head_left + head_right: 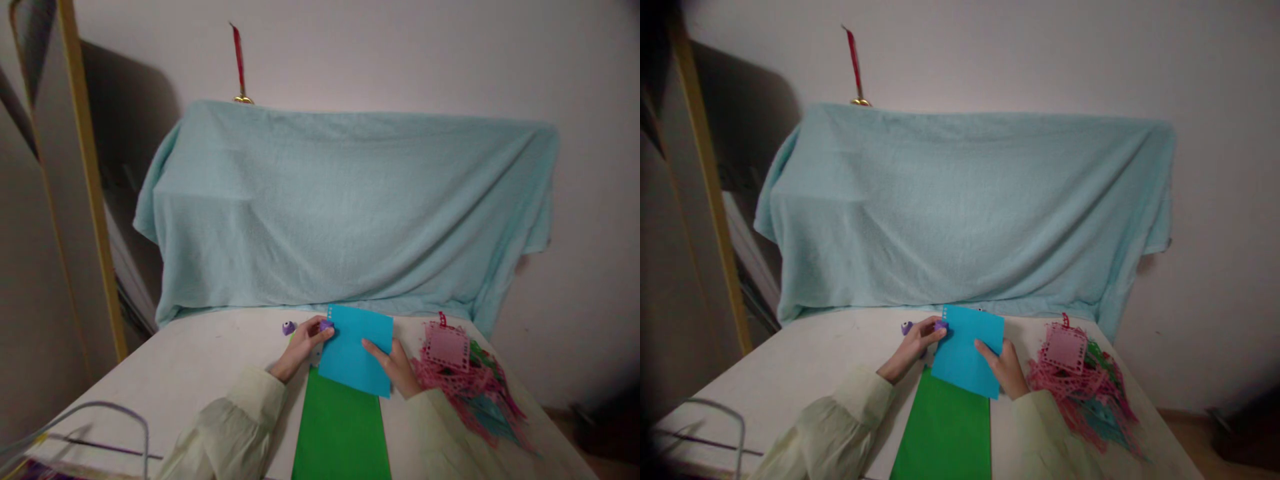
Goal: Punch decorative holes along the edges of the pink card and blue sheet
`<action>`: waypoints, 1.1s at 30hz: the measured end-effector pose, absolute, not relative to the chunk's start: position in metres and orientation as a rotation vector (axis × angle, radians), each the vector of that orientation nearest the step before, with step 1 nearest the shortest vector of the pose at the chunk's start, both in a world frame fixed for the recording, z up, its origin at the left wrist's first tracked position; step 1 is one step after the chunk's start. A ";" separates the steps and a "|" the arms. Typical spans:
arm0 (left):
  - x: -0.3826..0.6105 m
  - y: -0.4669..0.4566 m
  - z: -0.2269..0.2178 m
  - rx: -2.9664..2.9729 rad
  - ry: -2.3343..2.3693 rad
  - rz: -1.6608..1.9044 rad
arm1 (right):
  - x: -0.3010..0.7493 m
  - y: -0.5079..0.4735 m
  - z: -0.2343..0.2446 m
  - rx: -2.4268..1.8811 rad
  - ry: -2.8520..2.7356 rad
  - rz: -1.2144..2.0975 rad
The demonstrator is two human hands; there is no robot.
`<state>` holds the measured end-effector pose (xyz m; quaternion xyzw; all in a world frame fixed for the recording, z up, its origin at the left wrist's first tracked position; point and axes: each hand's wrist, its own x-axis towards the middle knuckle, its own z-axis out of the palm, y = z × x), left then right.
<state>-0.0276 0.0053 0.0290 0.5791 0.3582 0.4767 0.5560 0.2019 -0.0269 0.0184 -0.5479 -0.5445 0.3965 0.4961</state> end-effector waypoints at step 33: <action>-0.029 0.000 0.037 1.344 0.841 1.189 | 0.200 -0.027 0.019 -1.196 -1.372 1.094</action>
